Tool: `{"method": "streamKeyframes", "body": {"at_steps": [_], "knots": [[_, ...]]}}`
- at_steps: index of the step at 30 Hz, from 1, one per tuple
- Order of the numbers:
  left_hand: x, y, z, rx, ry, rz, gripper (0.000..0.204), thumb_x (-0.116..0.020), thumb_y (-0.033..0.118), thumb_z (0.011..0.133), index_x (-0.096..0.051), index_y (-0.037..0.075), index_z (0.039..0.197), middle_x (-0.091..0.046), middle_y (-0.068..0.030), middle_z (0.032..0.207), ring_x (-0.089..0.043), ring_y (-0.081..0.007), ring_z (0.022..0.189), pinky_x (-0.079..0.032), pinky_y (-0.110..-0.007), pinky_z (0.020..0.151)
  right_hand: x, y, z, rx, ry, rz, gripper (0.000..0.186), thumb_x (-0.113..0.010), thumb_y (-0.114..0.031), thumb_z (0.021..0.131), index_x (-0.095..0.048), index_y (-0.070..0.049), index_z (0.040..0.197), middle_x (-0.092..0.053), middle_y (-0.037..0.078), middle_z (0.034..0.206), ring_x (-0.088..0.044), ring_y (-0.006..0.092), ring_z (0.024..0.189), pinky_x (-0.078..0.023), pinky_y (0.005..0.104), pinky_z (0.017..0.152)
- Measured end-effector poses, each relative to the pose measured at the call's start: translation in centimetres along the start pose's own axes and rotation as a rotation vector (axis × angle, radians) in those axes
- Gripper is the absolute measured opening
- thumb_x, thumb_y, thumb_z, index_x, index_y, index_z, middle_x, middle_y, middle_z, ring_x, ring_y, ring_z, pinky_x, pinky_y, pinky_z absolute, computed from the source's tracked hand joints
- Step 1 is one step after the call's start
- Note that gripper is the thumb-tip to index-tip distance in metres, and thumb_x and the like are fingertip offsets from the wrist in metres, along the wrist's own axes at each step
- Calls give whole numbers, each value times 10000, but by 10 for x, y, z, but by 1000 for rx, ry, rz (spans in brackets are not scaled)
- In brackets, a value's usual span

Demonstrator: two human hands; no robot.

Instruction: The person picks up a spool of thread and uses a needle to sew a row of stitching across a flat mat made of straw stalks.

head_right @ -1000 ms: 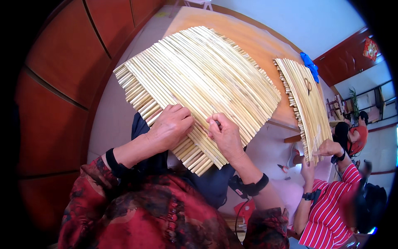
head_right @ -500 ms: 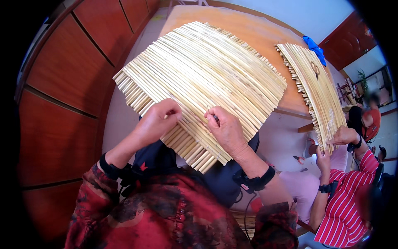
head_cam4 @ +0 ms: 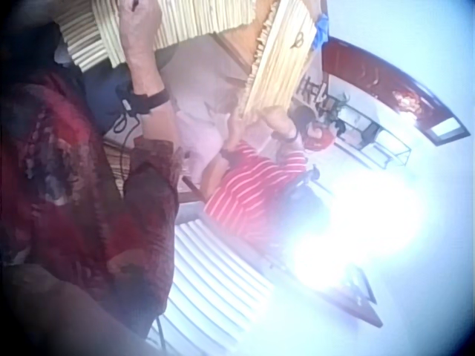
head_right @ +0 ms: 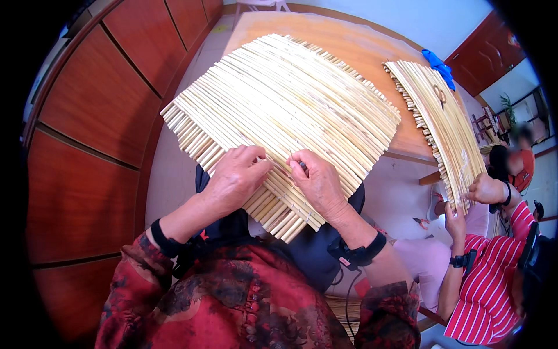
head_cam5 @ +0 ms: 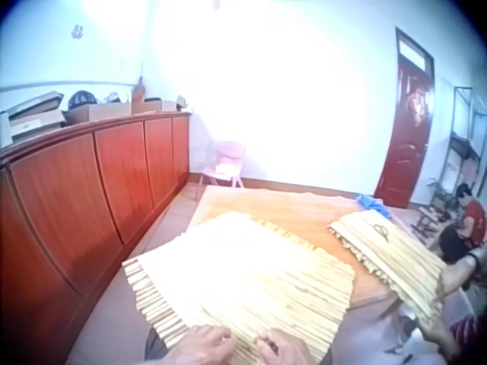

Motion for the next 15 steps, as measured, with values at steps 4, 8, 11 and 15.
{"method": "streamKeyframes", "body": {"at_steps": [4, 8, 11, 15], "knots": [[-15, -2, 4, -19, -103, 63, 183, -624, 37, 667, -545, 26, 832, -526, -90, 885, -522, -260, 836, -417, -359, 718, 0, 5, -4, -37, -21, 83, 102, -529, -104, 862, -576, -27, 909, -568, 49, 615, -571, 102, 552, -454, 246, 538], [-13, -12, 5, 36, -71, -46, 130, -606, 23, 681, -511, 15, 770, -514, -103, 851, -515, -283, 838, -417, -364, 732, 4, 2, -7, -16, -11, 81, 109, -525, -103, 865, -574, -22, 918, -574, 50, 647, -569, 95, 557, -454, 238, 543], [-9, -20, 4, 104, -80, -117, 115, -597, 18, 688, -508, 14, 760, -515, -115, 819, -518, -303, 810, -427, -369, 714, 1, 1, -5, -15, -28, 100, 110, -532, -108, 859, -578, -22, 912, -587, 68, 693, -575, 123, 566, -458, 253, 550], [-7, -29, 3, 207, -72, -221, 96, -590, 22, 714, -506, 5, 759, -515, -129, 768, -531, -315, 742, -440, -364, 656, -4, -11, 0, 125, -23, -57, 111, -556, -121, 831, -593, -32, 885, -597, 117, 749, -587, 231, 641, -465, 310, 598]]}}
Point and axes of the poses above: each hand's wrist, its own z-axis towards the middle knuckle, its own x-axis out of the back of the hand, y = z × x, the point moved 10 cm from there along z, towards the middle knuckle
